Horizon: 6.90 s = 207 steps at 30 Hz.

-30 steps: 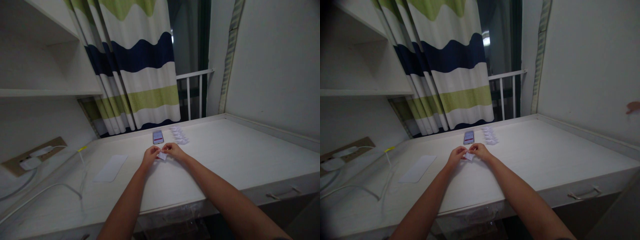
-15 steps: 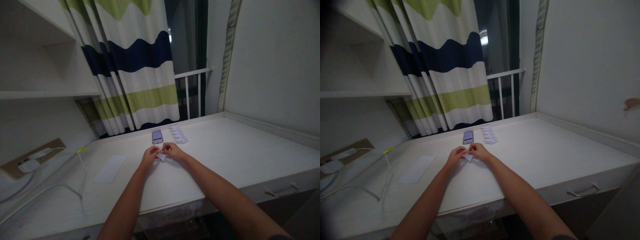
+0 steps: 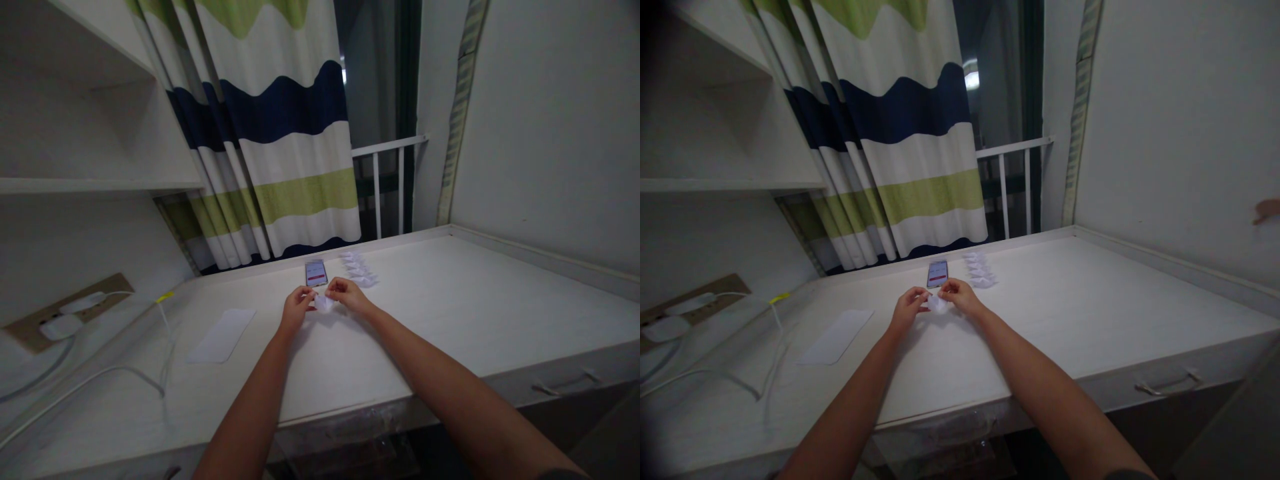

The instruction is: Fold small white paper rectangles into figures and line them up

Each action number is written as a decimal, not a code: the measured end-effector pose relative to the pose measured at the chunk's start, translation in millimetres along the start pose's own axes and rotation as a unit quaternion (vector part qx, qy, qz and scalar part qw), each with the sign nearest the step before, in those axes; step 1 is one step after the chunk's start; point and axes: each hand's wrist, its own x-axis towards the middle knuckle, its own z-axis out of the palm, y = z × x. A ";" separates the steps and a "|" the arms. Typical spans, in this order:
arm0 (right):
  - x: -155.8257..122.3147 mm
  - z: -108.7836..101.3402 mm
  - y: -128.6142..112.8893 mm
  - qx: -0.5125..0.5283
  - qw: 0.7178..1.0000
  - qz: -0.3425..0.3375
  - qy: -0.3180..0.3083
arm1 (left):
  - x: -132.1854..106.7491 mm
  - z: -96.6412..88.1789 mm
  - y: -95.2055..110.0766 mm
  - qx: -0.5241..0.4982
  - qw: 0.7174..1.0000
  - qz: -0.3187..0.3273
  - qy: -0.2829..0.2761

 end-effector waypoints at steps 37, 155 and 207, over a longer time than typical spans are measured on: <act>1.0 -2.1 -0.5 0.130 0.991 0.019 0.028 | 3.3 -2.5 -2.7 -0.038 0.996 0.051 0.056; -3.8 -10.6 -6.2 -0.276 0.958 -0.071 -0.038 | 0.0 -4.9 2.1 0.013 0.999 0.038 0.009; -1.5 -15.6 -10.4 0.115 0.989 0.098 -0.009 | 2.7 -2.0 -1.6 -0.148 0.982 -0.117 0.001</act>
